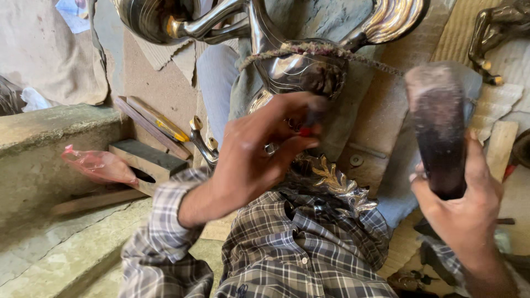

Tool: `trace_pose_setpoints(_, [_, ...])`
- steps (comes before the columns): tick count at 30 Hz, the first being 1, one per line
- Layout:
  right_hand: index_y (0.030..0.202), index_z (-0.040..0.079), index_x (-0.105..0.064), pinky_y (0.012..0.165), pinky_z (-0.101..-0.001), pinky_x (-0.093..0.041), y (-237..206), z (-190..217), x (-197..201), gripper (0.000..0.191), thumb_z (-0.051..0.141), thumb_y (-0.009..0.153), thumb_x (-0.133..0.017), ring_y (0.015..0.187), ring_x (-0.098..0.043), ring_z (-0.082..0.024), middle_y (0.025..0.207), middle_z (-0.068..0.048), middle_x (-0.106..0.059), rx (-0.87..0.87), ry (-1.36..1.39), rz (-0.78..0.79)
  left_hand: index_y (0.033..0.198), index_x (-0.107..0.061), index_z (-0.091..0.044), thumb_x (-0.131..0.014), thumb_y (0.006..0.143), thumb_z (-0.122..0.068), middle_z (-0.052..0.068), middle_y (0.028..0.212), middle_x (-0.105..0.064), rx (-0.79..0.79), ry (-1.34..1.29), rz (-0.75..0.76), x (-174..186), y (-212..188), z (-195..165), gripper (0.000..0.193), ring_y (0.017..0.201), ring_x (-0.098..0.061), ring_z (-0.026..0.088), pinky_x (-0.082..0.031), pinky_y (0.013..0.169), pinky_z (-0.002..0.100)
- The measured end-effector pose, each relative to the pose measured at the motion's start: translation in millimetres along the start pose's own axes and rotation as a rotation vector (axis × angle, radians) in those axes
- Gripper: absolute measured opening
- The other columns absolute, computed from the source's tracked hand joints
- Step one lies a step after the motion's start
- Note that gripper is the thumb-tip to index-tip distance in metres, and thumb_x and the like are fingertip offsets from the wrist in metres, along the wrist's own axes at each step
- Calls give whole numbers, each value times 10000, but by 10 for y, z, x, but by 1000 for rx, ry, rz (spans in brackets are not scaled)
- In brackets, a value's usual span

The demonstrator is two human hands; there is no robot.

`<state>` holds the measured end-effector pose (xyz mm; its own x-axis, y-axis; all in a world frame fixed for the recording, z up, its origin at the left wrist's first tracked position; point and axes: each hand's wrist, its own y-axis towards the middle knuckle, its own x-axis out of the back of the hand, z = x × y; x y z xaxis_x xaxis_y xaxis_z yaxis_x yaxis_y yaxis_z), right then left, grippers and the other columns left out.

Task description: The person uses a hammer and chisel to engrave a honeycomb pattern onto the surface of a metal sculpture. They repeatedly strike the chisel to create small indentations, working methodically across the curved surface.

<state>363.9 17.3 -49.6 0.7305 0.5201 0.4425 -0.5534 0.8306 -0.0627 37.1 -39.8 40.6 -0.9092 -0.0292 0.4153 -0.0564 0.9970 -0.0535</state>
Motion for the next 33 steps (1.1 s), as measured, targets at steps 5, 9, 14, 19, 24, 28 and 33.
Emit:
trace_pose_setpoints(5, [1617,95,-389,712,-353,-583,270,79,304,881,-51,840,-776,880,-700,-257,1073,-217,-662,207,-331,96,1396,-533,-24,-741,1018,68,116,1191,-742,-10,14,-224,-158,-265,53,441,884,-800,142,-719,727,236])
trace_pose_setpoints(9, [1591,109,-412,649,-340,-544,471,299,490,868,-27,811,-766,813,-666,-250,1047,-213,-645,174,-339,240,1391,-530,-5,-720,1001,108,145,1235,-746,14,-51,-220,-178,-310,54,449,844,-801,132,-673,675,233])
trace_pose_setpoints(14, [1388,137,-489,667,-262,-545,685,605,473,540,-11,941,-752,771,-654,-160,1009,-107,-640,-67,-233,275,1378,-546,6,-717,993,104,130,1197,-754,-6,16,-238,-172,-300,25,433,884,-795,152,-672,686,241])
trace_pose_setpoints(19, [1487,224,-508,546,-295,-521,950,710,640,748,-97,834,-681,638,-564,-150,1051,-122,-655,183,-530,580,1264,-605,-24,-745,1010,26,67,1020,-745,-54,155,-285,-246,-358,93,294,702,-725,99,-569,558,218])
trace_pose_setpoints(24, [1527,196,-513,604,-314,-514,1046,758,635,736,-145,877,-567,659,-550,-128,1067,-110,-647,362,-280,425,1009,-562,-55,-781,968,1,46,825,-666,-47,209,-418,-352,-428,121,229,525,-578,85,-433,445,245])
trace_pose_setpoints(28, [1514,275,-517,539,-321,-474,1144,937,634,803,-158,838,-545,601,-502,-147,1033,-97,-642,346,-513,534,1131,-529,4,-718,975,59,107,910,-725,-83,113,-452,-419,-449,170,251,596,-659,106,-526,494,230])
trace_pose_setpoints(33, [1547,239,-459,600,-283,-504,1164,1064,612,870,-173,783,-518,656,-533,-121,1008,-68,-633,287,-334,605,1343,-415,-16,-704,980,120,88,1068,-714,-99,-122,-541,-588,-615,303,483,811,-748,142,-660,649,215])
